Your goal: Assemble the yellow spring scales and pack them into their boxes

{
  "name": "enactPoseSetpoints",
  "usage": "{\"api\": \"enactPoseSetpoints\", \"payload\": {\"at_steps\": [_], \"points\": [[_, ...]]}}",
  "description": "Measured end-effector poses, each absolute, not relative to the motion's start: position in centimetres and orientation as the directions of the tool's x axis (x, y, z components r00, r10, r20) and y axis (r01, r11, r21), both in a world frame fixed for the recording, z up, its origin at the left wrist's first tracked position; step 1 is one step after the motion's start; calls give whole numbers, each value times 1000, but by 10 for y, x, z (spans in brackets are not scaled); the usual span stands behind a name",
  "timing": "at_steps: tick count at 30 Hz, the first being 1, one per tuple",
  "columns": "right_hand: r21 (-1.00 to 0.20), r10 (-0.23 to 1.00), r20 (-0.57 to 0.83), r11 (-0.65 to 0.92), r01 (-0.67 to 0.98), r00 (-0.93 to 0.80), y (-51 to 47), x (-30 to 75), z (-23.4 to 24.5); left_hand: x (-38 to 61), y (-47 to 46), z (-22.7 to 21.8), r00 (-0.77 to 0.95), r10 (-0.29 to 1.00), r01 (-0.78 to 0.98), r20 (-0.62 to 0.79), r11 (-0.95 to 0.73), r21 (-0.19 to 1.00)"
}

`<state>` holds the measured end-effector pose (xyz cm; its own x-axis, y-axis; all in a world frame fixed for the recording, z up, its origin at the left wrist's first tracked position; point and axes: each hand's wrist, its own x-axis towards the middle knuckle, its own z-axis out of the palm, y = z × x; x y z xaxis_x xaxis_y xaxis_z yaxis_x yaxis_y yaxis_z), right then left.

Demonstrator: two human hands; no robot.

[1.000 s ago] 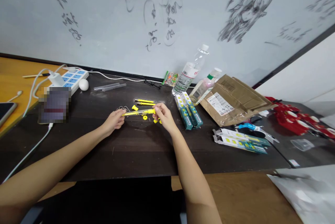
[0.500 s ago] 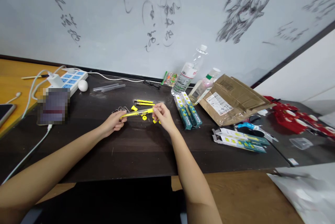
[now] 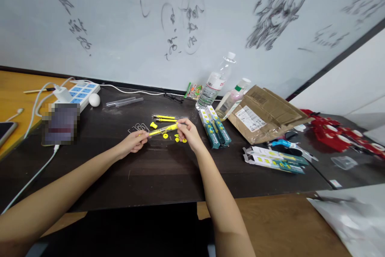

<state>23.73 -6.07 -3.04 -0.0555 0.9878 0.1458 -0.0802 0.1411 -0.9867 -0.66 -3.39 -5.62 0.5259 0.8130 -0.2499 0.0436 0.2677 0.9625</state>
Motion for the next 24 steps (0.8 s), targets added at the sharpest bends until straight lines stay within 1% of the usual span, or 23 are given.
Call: {"api": "enactPoseSetpoints", "payload": {"at_steps": [7, 15, 20, 24], "points": [[-988, 988, 149, 148, -34, -35, -60, 237, -32, -5, -36, -53, 505, 839, 21, -202, 222, 975], [-990, 991, 130, 132, -54, 29, -60, 235, -32, -3, -37, -58, 448, 883, -17, -139, 164, 986], [-990, 990, 126, 129, -60, 57, -57, 234, -38, -2, -39, -57, 429, 892, -21, -142, 167, 986], [-988, 990, 132, 135, -69, 48, -57, 233, -39, -2, -39, -55, 418, 897, -25, -142, 167, 986]]}}
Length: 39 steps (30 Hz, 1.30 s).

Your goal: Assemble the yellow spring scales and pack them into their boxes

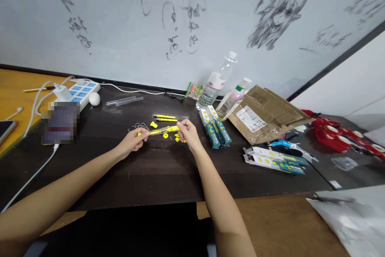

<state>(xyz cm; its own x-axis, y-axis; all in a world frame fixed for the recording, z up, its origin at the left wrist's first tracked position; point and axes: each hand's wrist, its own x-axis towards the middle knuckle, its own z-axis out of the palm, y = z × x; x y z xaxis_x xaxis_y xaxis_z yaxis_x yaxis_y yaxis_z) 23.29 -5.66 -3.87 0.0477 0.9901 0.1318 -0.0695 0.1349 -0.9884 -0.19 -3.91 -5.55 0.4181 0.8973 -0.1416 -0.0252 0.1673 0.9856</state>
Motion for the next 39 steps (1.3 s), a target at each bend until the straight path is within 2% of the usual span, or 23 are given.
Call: {"api": "enactPoseSetpoints", "payload": {"at_steps": [7, 25, 39], "points": [[-991, 989, 131, 132, -25, 63, -60, 233, -31, -2, -37, -60, 423, 897, -54, -129, 167, 984], [-982, 984, 175, 176, -73, 25, -58, 231, -39, 1, -43, -55, 404, 907, -70, -117, 159, 985], [-981, 984, 179, 177, -80, -15, -60, 228, -34, 1, -41, -56, 367, 928, -168, -73, 143, 975]]}}
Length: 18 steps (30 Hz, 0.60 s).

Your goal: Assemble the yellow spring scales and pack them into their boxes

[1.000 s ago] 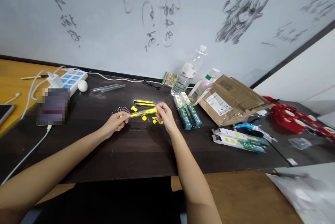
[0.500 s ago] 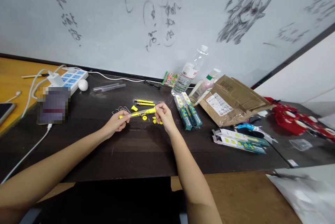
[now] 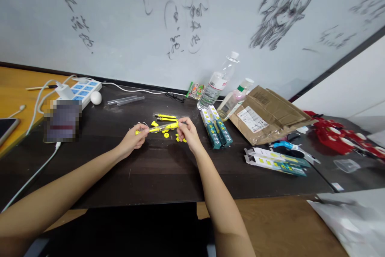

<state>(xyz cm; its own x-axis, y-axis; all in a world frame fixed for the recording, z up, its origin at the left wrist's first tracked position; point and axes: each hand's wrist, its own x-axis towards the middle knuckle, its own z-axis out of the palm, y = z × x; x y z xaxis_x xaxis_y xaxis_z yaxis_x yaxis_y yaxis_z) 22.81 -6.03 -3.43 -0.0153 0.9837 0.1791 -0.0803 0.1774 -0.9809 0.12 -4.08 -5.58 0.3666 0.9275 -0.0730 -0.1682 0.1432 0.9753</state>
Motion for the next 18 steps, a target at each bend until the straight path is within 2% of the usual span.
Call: {"api": "enactPoseSetpoints", "payload": {"at_steps": [18], "points": [[-984, 985, 168, 165, -63, -36, -57, 229, -42, 1, -42, -53, 326, 945, -119, -29, 72, 990]]}}
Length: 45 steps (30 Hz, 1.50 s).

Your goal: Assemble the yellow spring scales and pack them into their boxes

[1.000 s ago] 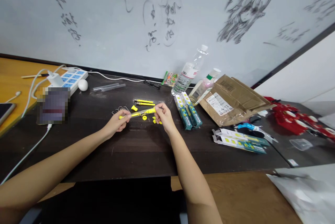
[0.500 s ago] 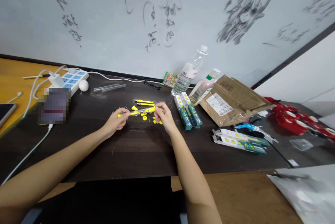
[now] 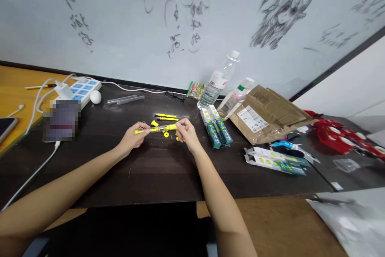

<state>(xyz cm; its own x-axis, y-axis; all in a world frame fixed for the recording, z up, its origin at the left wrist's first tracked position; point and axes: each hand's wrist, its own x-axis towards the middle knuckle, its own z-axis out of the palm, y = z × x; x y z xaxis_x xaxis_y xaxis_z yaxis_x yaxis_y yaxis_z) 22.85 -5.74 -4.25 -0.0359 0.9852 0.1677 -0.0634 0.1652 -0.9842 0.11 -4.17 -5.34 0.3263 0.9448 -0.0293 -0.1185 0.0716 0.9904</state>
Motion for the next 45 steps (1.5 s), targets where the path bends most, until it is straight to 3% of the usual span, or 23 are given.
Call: {"api": "enactPoseSetpoints", "payload": {"at_steps": [8, 11, 13, 16, 20, 23, 27, 30, 32, 34, 36, 39, 45], "points": [[-983, 985, 171, 169, -65, -18, -61, 234, -30, 1, -39, -55, 340, 940, -200, -39, 112, 973], [-979, 978, 203, 202, 36, 38, -60, 244, -27, -2, -36, -58, 346, 937, -221, -43, 126, 967], [-957, 968, 240, 222, 188, 79, -59, 251, -28, -3, -34, -58, 351, 935, -230, -43, 131, 964], [-830, 965, 263, 228, 509, -4, -60, 259, -31, -4, -32, -58, 355, 934, -247, -41, 136, 960], [-539, 978, 128, 209, 816, -165, -64, 253, -36, -6, -31, -57, 365, 930, -257, -45, 147, 955], [-374, 980, 81, 201, 905, -184, -67, 245, -36, -7, -32, -56, 372, 927, -256, -53, 157, 954], [-312, 974, 75, 228, 922, -216, -69, 241, -37, -6, -32, -57, 381, 922, -256, -69, 177, 950], [-405, 972, 154, 225, 886, -177, -67, 244, -36, -5, -31, -57, 389, 918, -250, -80, 188, 950], [-575, 963, 259, 219, 788, -79, -65, 247, -35, -5, -31, -57, 392, 916, -246, -82, 190, 951], [-780, 944, 326, 237, 580, 53, -62, 249, -33, -6, -31, -57, 395, 915, -243, -82, 190, 951], [-910, 940, 315, 260, 322, 131, -60, 249, -30, -6, -31, -56, 397, 914, -243, -86, 196, 950], [-959, 954, 280, 271, 87, 105, -58, 246, -26, -6, -32, -56, 403, 911, -250, -91, 205, 946], [-957, 955, 279, 268, 110, 98, -59, 244, -25, -7, -32, -55, 414, 906, -269, -90, 216, 939]]}}
